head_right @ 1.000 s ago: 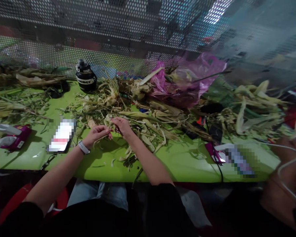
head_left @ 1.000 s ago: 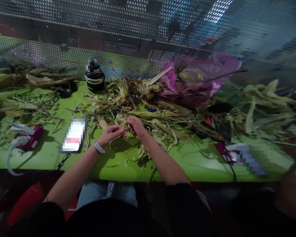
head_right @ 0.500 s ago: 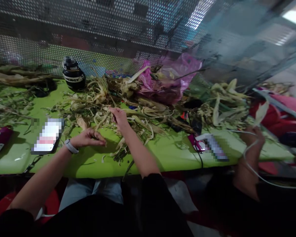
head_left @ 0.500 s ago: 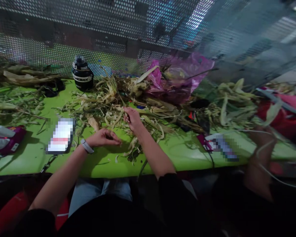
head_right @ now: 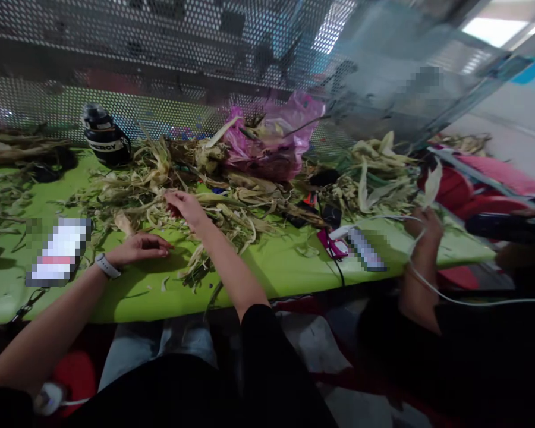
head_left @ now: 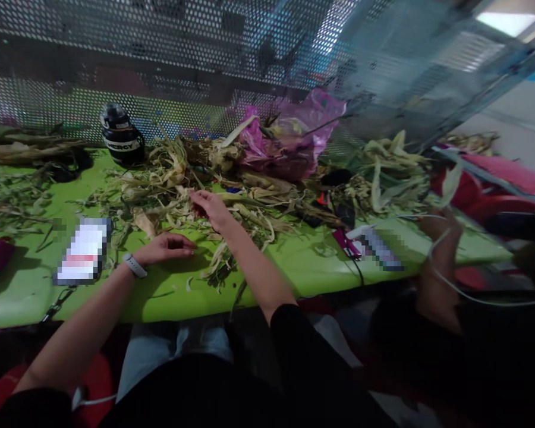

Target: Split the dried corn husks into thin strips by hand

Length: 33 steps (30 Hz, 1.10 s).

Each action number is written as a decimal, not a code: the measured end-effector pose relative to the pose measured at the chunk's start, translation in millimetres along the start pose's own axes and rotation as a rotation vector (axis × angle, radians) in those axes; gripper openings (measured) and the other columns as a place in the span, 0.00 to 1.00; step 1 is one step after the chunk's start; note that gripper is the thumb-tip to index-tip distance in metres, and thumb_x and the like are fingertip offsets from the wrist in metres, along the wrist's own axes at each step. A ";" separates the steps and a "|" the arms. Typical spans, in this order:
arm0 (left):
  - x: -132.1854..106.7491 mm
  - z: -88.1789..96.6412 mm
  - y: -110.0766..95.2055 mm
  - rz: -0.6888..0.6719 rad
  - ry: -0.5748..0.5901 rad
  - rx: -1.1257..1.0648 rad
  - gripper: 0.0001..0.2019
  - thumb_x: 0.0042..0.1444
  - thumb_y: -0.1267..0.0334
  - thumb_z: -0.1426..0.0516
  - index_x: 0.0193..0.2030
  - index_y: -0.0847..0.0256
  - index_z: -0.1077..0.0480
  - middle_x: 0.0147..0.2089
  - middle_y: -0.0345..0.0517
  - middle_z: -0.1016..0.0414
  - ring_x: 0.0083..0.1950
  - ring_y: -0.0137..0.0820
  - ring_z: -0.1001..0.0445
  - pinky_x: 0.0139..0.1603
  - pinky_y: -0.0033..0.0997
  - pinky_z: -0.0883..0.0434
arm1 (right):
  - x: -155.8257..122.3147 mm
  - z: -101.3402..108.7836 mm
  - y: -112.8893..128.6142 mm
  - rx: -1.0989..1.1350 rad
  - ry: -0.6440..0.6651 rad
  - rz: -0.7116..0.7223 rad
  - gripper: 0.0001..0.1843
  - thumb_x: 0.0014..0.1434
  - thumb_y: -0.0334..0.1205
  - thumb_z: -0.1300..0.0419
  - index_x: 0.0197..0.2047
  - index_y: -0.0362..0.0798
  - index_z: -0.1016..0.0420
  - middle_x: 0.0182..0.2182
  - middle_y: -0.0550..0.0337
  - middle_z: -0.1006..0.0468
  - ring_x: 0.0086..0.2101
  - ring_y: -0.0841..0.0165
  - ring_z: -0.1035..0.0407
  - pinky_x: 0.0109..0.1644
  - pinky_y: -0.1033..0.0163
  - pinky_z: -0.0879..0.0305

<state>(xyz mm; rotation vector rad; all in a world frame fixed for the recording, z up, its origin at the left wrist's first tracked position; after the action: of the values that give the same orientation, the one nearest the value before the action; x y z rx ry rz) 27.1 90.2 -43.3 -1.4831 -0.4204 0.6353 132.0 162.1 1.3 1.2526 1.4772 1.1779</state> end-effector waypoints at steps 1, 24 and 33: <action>0.7 -1.5 1.6 0.000 0.007 0.004 0.13 0.53 0.61 0.33 0.45 0.63 0.20 0.41 0.51 0.16 0.42 0.35 0.19 0.45 0.30 0.24 | -2.7 -9.9 -3.1 -0.045 0.082 -0.043 0.23 0.49 0.58 0.31 0.26 0.48 0.32 0.18 0.68 0.29 0.18 0.78 0.39 0.21 0.72 0.45; 6.8 -14.7 0.1 -0.069 0.074 0.081 0.14 0.54 0.58 0.35 0.44 0.63 0.21 0.41 0.51 0.18 0.39 0.32 0.21 0.44 0.32 0.26 | 55.4 71.2 44.4 -0.291 -0.267 0.073 0.13 0.56 0.46 0.34 0.29 0.44 0.25 0.18 0.66 0.26 0.16 0.78 0.37 0.21 0.72 0.43; 6.4 -9.5 5.0 -0.057 0.041 0.073 0.16 0.54 0.56 0.35 0.45 0.64 0.21 0.40 0.53 0.17 0.38 0.32 0.21 0.43 0.31 0.26 | 89.3 51.6 47.8 -0.752 -0.185 0.188 0.06 0.58 0.34 0.40 0.29 0.45 0.25 0.22 0.63 0.24 0.22 0.73 0.31 0.31 0.67 0.36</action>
<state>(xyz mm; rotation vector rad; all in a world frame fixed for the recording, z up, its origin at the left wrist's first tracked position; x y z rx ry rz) 37.3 86.6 -49.7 -1.4077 -0.4029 0.5683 178.7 260.0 35.4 0.9396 0.6718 1.5017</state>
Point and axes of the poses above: each hand's wrist, its own x-axis towards the middle knuckle, its own z-axis out of the back of the hand, y = z × x, the point moved 10 cm from there along x, towards the middle knuckle
